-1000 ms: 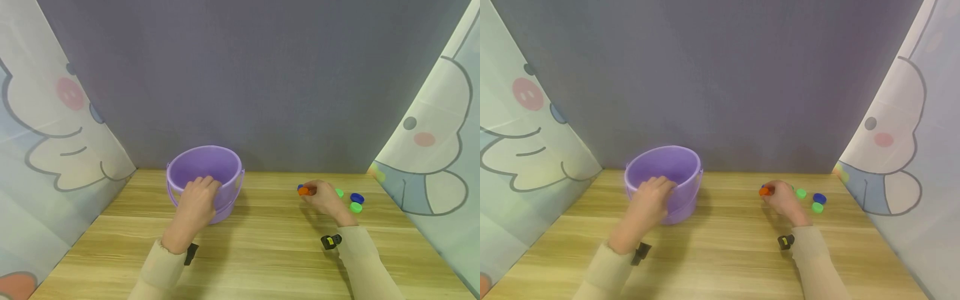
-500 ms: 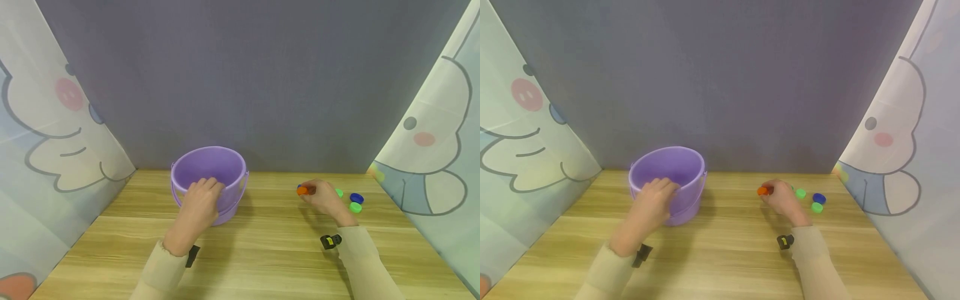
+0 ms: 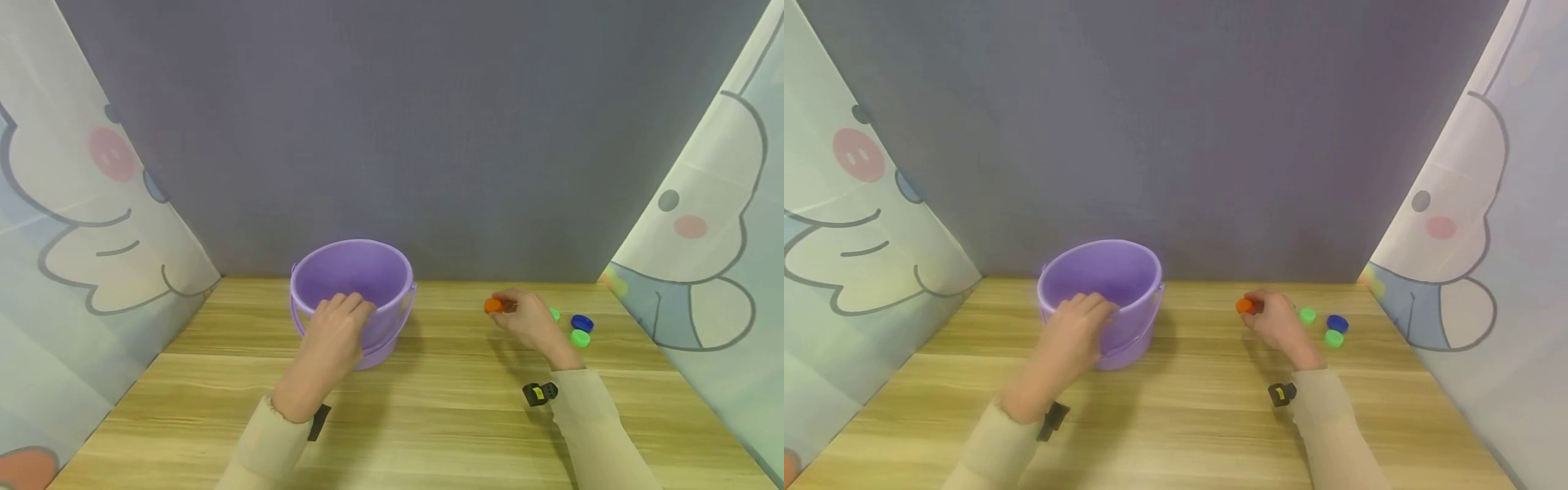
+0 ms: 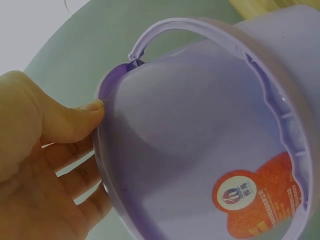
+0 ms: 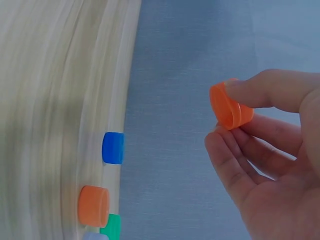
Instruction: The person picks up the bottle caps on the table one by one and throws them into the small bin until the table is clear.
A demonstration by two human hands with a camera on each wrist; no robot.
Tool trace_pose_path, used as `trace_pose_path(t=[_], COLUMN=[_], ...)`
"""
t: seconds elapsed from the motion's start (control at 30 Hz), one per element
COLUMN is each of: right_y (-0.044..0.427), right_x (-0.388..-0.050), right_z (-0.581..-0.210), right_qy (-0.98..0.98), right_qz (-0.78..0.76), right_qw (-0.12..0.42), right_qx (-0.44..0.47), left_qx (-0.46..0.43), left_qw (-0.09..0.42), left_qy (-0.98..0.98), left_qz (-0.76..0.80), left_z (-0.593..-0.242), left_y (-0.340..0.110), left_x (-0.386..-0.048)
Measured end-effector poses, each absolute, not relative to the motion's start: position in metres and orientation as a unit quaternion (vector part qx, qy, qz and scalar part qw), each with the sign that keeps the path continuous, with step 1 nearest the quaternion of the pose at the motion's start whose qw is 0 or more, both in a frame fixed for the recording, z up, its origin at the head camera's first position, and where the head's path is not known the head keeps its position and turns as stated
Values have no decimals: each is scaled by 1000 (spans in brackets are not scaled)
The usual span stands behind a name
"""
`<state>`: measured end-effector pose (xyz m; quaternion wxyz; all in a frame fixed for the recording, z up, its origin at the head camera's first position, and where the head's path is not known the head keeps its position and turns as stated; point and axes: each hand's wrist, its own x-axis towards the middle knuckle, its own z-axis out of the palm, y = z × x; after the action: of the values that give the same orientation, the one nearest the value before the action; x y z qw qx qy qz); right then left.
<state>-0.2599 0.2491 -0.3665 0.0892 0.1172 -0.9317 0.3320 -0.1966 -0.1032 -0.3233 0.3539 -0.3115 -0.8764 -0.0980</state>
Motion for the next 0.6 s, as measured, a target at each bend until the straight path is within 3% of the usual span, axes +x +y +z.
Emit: trace_pose_path(t=[0.6], right_y=[240], right_x=[-253], right_z=[-353], right_qy=[-928], right_qz=[328], right_qw=[124], right_qx=[125], left_qx=[-328], left_qw=[371], left_qy=[-864], left_qz=[-95], left_z=[-325], left_y=[-100], left_x=[-194])
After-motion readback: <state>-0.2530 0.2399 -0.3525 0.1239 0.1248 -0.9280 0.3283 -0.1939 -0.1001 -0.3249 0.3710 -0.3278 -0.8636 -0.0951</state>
